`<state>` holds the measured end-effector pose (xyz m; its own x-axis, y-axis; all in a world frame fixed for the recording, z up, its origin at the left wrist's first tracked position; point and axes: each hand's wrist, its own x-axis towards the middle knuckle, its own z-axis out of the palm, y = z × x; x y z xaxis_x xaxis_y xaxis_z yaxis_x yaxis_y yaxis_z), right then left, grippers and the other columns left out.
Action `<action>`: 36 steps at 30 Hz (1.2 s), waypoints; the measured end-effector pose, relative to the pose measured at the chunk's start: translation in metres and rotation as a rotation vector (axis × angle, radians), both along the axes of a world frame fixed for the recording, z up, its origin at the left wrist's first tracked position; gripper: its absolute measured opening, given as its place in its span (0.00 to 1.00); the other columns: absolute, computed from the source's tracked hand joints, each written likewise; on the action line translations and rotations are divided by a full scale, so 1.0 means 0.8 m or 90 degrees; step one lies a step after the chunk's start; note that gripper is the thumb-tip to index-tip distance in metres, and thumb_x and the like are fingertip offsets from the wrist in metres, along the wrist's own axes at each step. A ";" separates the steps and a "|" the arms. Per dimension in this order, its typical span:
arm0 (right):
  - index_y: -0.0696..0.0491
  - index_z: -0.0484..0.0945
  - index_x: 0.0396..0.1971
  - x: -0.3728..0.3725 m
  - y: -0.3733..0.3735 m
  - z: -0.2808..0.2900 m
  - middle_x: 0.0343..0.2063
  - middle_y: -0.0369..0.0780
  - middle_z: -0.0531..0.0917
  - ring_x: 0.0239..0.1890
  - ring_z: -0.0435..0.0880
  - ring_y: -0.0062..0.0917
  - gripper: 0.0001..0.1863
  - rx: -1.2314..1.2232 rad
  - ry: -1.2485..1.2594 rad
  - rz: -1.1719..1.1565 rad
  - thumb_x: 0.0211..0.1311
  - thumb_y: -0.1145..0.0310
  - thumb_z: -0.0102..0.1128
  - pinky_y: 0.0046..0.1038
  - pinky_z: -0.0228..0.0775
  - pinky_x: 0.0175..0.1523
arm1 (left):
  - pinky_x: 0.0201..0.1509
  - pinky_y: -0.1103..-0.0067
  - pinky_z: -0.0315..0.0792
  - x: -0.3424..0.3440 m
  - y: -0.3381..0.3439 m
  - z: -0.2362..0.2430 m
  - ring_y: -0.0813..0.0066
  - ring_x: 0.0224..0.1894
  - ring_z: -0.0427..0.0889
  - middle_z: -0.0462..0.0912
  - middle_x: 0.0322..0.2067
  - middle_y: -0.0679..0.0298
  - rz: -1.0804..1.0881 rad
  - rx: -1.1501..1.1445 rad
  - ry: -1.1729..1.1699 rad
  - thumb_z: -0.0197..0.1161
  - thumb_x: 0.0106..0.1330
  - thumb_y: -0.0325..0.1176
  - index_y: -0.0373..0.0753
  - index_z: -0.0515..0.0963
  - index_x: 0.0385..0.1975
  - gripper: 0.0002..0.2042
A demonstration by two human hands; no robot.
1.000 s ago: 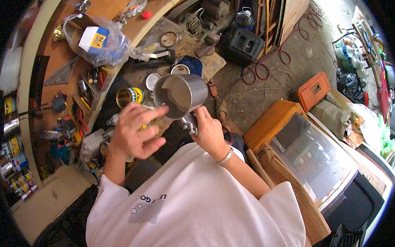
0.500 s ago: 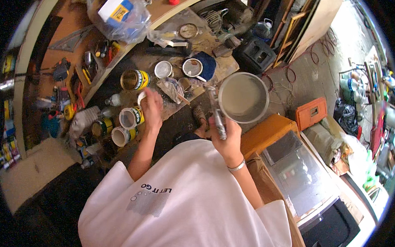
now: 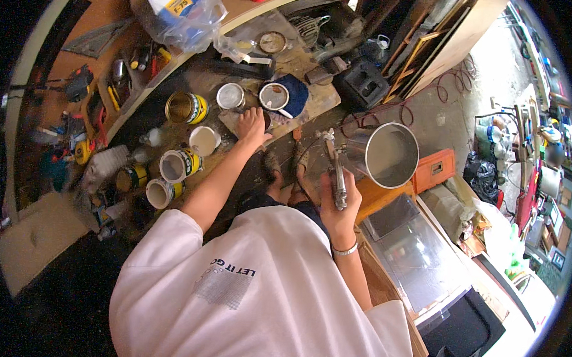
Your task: The person prepares paint by mixing contents from several cans and pouring them into a spray gun cup. They then walk to an outdoor area and spray paint a wooden frame resting on a table.
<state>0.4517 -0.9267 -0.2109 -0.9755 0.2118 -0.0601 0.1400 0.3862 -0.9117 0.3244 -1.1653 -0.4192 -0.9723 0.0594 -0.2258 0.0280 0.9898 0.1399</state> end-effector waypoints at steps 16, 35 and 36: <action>0.59 0.76 0.47 -0.010 -0.010 0.028 0.30 0.45 0.84 0.30 0.85 0.36 0.16 0.082 0.056 -0.006 0.61 0.75 0.68 0.31 0.76 0.38 | 0.67 0.68 0.67 0.023 0.000 0.170 0.64 0.61 0.72 0.70 0.58 0.53 0.261 1.158 0.150 0.81 0.52 0.36 0.40 0.64 0.54 0.34; 0.57 0.72 0.53 -0.058 0.114 0.043 0.43 0.53 0.81 0.47 0.81 0.54 0.24 0.021 0.157 0.019 0.54 0.75 0.66 0.45 0.75 0.49 | 0.59 0.63 0.71 -0.074 0.275 0.484 0.50 0.53 0.74 0.69 0.53 0.51 -0.637 0.541 0.232 0.74 0.54 0.41 0.50 0.77 0.58 0.29; 0.57 0.72 0.53 -0.064 0.128 0.034 0.43 0.53 0.81 0.46 0.81 0.53 0.25 0.016 0.147 0.017 0.55 0.74 0.66 0.45 0.75 0.49 | 0.58 0.63 0.71 -0.078 0.293 0.484 0.50 0.53 0.74 0.68 0.53 0.51 -0.630 0.542 0.207 0.74 0.55 0.42 0.51 0.78 0.59 0.28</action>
